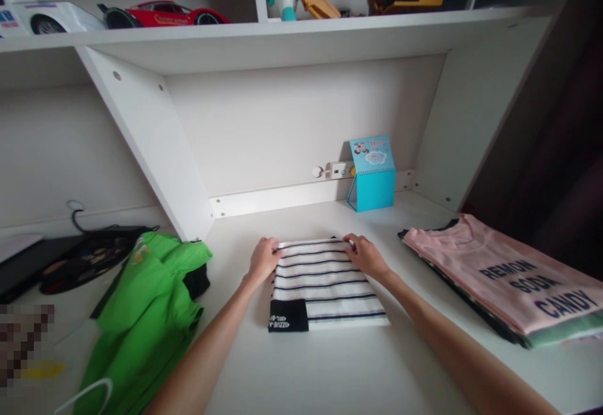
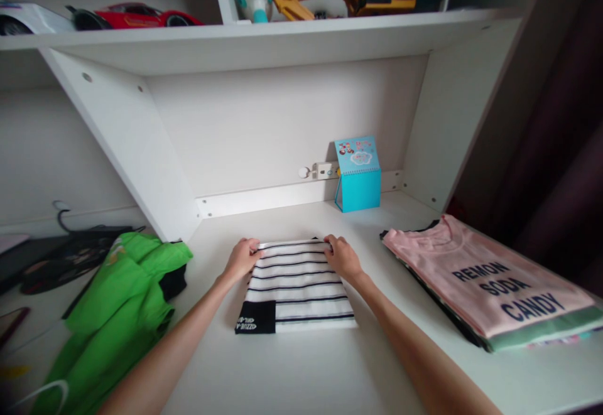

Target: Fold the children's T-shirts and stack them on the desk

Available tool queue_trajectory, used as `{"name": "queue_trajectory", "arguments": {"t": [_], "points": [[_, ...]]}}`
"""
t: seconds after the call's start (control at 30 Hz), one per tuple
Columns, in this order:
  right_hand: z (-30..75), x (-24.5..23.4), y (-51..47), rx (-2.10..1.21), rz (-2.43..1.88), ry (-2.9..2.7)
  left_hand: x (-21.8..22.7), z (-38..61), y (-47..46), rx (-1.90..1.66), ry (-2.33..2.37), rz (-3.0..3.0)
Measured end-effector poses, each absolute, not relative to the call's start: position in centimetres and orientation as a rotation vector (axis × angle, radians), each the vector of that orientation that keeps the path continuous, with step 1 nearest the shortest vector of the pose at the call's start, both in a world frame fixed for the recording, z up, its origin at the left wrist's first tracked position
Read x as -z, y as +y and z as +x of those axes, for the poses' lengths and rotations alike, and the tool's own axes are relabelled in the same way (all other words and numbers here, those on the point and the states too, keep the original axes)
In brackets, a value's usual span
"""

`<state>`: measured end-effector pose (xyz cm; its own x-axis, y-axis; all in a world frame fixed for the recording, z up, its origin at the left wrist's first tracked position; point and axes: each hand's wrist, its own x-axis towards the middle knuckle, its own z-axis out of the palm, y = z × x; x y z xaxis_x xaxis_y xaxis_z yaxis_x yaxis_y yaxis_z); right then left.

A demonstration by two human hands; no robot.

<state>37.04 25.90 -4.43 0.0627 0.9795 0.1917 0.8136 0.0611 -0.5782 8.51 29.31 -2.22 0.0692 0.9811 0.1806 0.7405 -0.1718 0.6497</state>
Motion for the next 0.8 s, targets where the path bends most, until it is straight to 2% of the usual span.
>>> {"name": "queue_trajectory", "arguments": {"t": [0.17, 0.4, 0.57, 0.67, 0.73, 0.8], "points": [[37.3, 3.9, 27.6, -0.397, -1.845, -1.815, 1.7, 8.3, 29.0, -0.608, 1.801, 2.2], [37.4, 2.0, 28.8, -0.516, -1.755, -1.793, 1.3, 7.4, 29.9, -0.684, 1.514, 2.119], [38.2, -4.3, 26.5, -0.41, -1.526, -1.713, -4.2, 8.5, 27.8, -1.169, 1.05, 1.827], [38.3, -9.0, 22.3, -0.223, -1.204, -1.647, -8.5, 8.9, 25.5, -1.411, 0.859, 1.764], [38.0, -11.3, 18.4, -0.08, -1.026, -1.67, -10.2, 8.3, 24.4, -1.404, 0.83, 1.848], [37.6, -12.3, 14.4, -0.099, -0.996, -1.887, -10.7, 7.0, 24.0, -1.208, 0.866, 2.03]]}}
